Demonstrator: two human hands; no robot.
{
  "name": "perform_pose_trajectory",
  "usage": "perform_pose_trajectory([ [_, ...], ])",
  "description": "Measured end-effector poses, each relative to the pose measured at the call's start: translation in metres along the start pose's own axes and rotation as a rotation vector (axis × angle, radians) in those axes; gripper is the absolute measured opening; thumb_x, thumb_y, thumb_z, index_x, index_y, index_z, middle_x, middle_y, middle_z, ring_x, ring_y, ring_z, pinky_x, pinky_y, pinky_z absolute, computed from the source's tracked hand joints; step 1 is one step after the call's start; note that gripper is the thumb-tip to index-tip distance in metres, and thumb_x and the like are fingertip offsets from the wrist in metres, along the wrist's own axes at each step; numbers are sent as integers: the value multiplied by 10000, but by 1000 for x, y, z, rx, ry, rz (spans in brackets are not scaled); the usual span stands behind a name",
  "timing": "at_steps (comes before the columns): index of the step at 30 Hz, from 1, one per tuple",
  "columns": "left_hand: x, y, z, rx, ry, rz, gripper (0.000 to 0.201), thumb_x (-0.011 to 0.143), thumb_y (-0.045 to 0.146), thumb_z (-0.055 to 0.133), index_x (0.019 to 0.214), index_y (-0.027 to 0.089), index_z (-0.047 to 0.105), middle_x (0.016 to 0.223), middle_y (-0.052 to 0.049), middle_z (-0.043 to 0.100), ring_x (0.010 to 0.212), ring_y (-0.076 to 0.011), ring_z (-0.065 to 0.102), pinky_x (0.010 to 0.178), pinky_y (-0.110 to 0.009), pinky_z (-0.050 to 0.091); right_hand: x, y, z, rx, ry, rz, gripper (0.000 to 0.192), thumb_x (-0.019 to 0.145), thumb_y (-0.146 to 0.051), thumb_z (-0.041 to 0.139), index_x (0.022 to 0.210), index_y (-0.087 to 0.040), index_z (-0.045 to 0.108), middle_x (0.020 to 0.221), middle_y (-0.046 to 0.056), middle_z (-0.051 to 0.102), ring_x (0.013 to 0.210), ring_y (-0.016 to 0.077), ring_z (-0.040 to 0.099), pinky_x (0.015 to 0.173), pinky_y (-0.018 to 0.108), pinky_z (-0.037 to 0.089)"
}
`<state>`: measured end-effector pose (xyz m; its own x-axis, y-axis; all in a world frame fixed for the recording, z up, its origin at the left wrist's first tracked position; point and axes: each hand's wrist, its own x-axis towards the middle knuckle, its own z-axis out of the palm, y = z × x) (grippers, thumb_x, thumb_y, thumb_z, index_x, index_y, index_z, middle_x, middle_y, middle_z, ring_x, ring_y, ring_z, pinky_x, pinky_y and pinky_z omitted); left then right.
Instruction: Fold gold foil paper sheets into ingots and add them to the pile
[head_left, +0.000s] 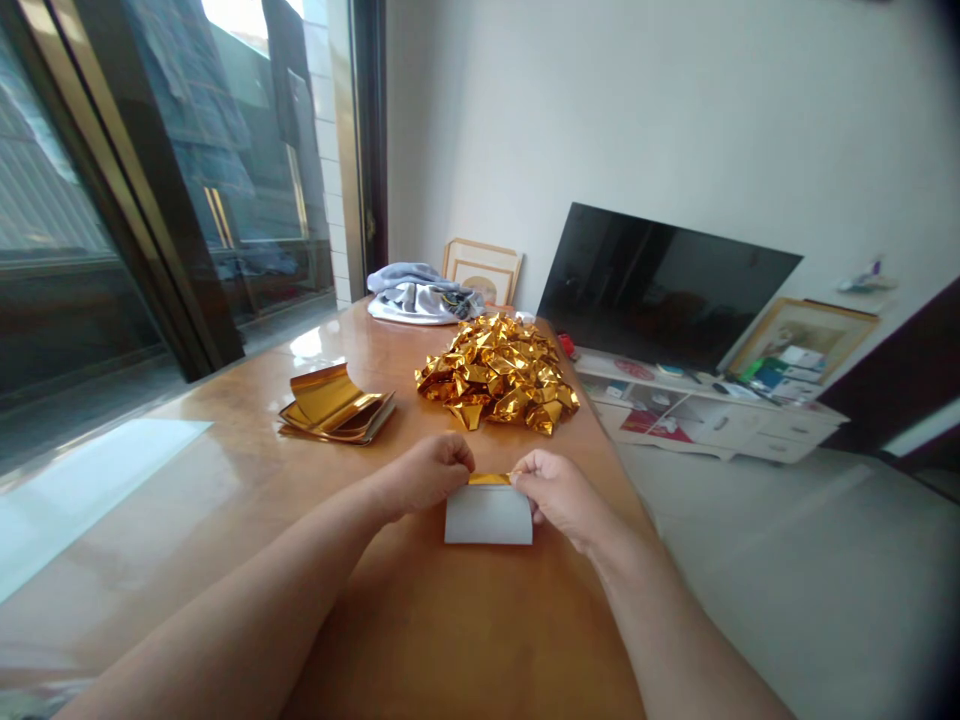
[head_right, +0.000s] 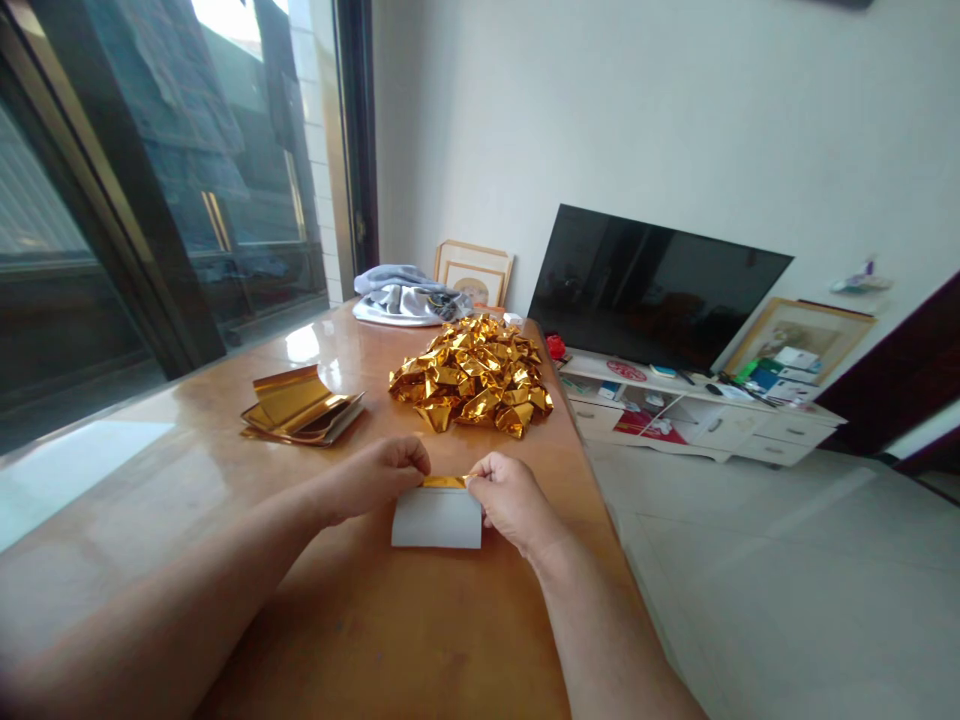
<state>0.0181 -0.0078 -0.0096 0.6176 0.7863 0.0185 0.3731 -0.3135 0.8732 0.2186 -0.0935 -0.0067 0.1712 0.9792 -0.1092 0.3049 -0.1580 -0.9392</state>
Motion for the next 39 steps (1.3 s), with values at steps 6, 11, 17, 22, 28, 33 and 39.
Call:
perform_pose_trajectory([
  [6,6,-10,6,325,27,95,163,699,146,534,782,170,671,751,-15,637,675,-150,553,577,-241,373,16,26,2,-314,97,-160,105,766,-261,635,681,-203,617,602,-17,609,583,136,531,533,223,362],
  [11,5,-6,1,475,103,234,160,705,122,537,790,179,659,849,-37,653,741,-161,575,637,-251,397,19,34,0,-402,113,-180,92,765,-234,653,676,-216,640,609,-14,627,586,138,529,542,223,341],
  [17,-13,16,2,579,-110,358,247,744,99,523,854,210,714,855,-38,687,765,-175,610,674,-257,423,20,36,0,-442,132,-130,92,773,-242,647,691,-203,651,645,-7,645,597,137,538,546,221,330],
  [22,-23,34,2,695,-172,335,258,822,131,514,882,228,746,855,-59,696,800,-208,630,712,-285,447,22,37,1,-438,138,-117,83,770,-246,654,698,-206,659,639,-5,649,600,142,544,554,225,340],
  [28,-24,39,4,798,-196,257,204,832,136,524,791,182,718,852,-95,671,774,-230,625,673,-306,434,20,36,-2,-403,88,-114,111,772,-281,646,697,-199,648,629,-10,637,581,140,531,546,233,343],
  [33,-25,37,6,792,-179,232,197,835,137,507,744,170,679,874,-104,660,781,-217,610,692,-300,443,15,24,-13,-339,81,-130,145,790,-333,643,806,-189,659,658,-24,622,594,134,522,555,232,361],
  [39,-26,34,3,711,-178,220,178,830,164,528,861,184,702,876,-89,658,797,-202,612,732,-290,459,2,7,-27,-332,-132,-258,125,829,-301,626,808,-188,676,725,-17,626,661,135,534,590,240,384],
])
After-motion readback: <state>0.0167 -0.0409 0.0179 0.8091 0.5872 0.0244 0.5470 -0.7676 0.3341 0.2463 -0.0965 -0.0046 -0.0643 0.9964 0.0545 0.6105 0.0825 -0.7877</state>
